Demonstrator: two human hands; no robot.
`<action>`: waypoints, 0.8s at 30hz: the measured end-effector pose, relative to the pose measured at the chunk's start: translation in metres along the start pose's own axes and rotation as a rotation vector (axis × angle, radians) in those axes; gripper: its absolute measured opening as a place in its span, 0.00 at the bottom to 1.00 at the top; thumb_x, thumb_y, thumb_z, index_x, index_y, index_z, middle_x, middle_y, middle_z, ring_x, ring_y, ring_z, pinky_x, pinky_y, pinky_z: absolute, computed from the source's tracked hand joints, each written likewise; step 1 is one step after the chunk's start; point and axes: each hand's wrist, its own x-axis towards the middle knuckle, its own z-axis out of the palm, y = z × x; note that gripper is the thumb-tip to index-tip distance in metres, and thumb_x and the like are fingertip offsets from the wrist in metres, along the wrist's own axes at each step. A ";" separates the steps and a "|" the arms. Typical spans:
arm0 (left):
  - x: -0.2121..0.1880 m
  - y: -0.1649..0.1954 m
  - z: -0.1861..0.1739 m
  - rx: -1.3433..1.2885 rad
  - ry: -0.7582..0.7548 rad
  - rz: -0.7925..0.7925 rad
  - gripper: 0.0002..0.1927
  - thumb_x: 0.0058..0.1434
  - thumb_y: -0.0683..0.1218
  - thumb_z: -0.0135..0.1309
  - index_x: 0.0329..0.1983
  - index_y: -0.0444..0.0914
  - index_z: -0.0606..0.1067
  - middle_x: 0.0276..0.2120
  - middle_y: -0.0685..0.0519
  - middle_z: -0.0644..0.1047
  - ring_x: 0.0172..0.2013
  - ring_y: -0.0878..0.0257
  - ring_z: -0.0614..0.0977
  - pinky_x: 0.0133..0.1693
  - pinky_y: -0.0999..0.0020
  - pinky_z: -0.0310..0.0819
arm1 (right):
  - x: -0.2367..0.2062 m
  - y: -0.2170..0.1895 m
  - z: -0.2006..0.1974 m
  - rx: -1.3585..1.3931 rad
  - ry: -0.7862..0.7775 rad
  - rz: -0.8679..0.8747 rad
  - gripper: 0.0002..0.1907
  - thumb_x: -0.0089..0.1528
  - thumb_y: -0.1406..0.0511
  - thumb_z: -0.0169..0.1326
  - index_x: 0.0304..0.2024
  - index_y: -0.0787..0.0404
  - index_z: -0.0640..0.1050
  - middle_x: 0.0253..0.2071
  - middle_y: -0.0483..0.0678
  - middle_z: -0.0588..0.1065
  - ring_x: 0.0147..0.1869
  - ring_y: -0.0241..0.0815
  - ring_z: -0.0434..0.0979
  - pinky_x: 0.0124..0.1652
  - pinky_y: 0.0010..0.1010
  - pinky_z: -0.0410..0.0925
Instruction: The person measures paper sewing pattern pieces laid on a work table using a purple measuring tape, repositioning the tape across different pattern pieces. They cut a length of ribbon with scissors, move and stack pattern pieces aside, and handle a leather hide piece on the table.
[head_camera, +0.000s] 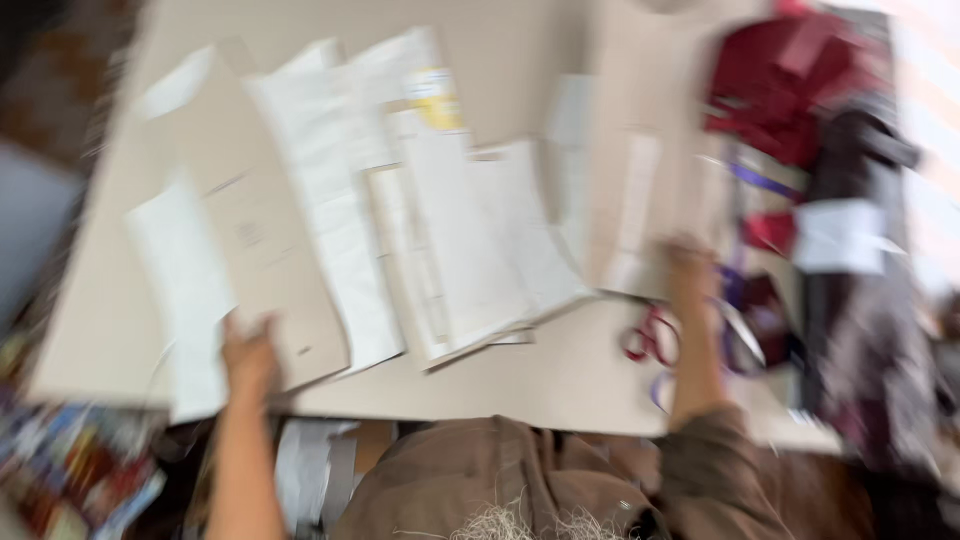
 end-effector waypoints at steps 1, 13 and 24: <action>0.005 0.004 0.000 -0.529 -0.068 -0.515 0.30 0.69 0.53 0.53 0.72 0.45 0.61 0.58 0.44 0.73 0.48 0.52 0.78 0.44 0.61 0.74 | -0.008 -0.005 0.006 -0.057 -0.020 -0.037 0.22 0.65 0.63 0.58 0.60 0.63 0.75 0.45 0.56 0.79 0.47 0.52 0.77 0.48 0.41 0.68; -0.034 0.100 0.116 -0.932 -0.266 -0.321 0.23 0.72 0.48 0.49 0.69 0.43 0.63 0.54 0.53 0.77 0.51 0.60 0.79 0.52 0.63 0.78 | 0.012 0.056 -0.075 -0.629 0.409 -0.152 0.15 0.61 0.58 0.65 0.49 0.53 0.83 0.52 0.55 0.75 0.55 0.62 0.73 0.50 0.52 0.69; -0.174 0.236 0.137 -0.523 -0.300 0.903 0.27 0.67 0.57 0.58 0.65 0.42 0.70 0.61 0.48 0.74 0.65 0.54 0.74 0.68 0.58 0.66 | -0.003 -0.033 -0.053 -0.251 -0.640 -0.336 0.12 0.57 0.62 0.64 0.40 0.61 0.84 0.31 0.49 0.79 0.32 0.46 0.75 0.32 0.37 0.72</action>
